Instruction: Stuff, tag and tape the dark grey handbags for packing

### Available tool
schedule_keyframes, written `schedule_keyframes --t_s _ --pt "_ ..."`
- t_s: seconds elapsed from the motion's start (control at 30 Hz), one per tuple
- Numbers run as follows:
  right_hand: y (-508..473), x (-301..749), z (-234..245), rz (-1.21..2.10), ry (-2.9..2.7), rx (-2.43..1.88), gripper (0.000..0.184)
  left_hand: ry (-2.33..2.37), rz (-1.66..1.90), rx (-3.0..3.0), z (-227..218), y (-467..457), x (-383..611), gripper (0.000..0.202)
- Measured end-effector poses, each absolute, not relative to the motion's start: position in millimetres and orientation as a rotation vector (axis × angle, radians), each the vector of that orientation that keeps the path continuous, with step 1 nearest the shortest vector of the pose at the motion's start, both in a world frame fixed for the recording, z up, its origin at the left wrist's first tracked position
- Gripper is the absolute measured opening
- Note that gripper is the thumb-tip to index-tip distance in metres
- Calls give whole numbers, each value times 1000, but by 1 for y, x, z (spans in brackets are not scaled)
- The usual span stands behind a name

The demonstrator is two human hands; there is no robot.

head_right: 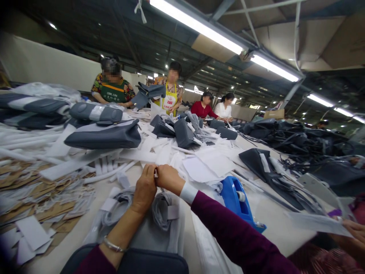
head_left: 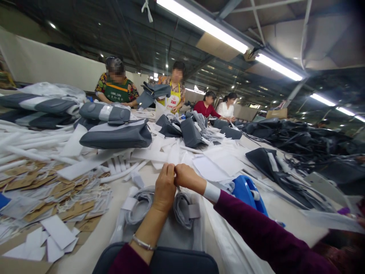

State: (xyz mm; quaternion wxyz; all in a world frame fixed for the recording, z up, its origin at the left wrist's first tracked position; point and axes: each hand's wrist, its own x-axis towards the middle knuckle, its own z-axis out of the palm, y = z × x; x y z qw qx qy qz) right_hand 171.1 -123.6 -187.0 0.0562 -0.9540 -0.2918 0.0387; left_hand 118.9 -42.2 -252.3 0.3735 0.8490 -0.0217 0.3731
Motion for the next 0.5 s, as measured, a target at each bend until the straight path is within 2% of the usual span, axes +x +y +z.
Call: schedule_keyframes --t_s 0.13,0.27,0.4,0.5 --pt "-141 178 -205 66 -760 -2652 12 -21 961 1994 -251 -40 119 20" --pt "-157 182 -223 255 -485 -2124 6 159 805 1943 -255 -34 120 15" --pt "-170 182 -229 525 -469 -1721 19 46 586 1989 -259 -35 123 10" --pt "-177 184 -229 710 -491 -1585 30 0 533 2019 -262 -38 127 8"
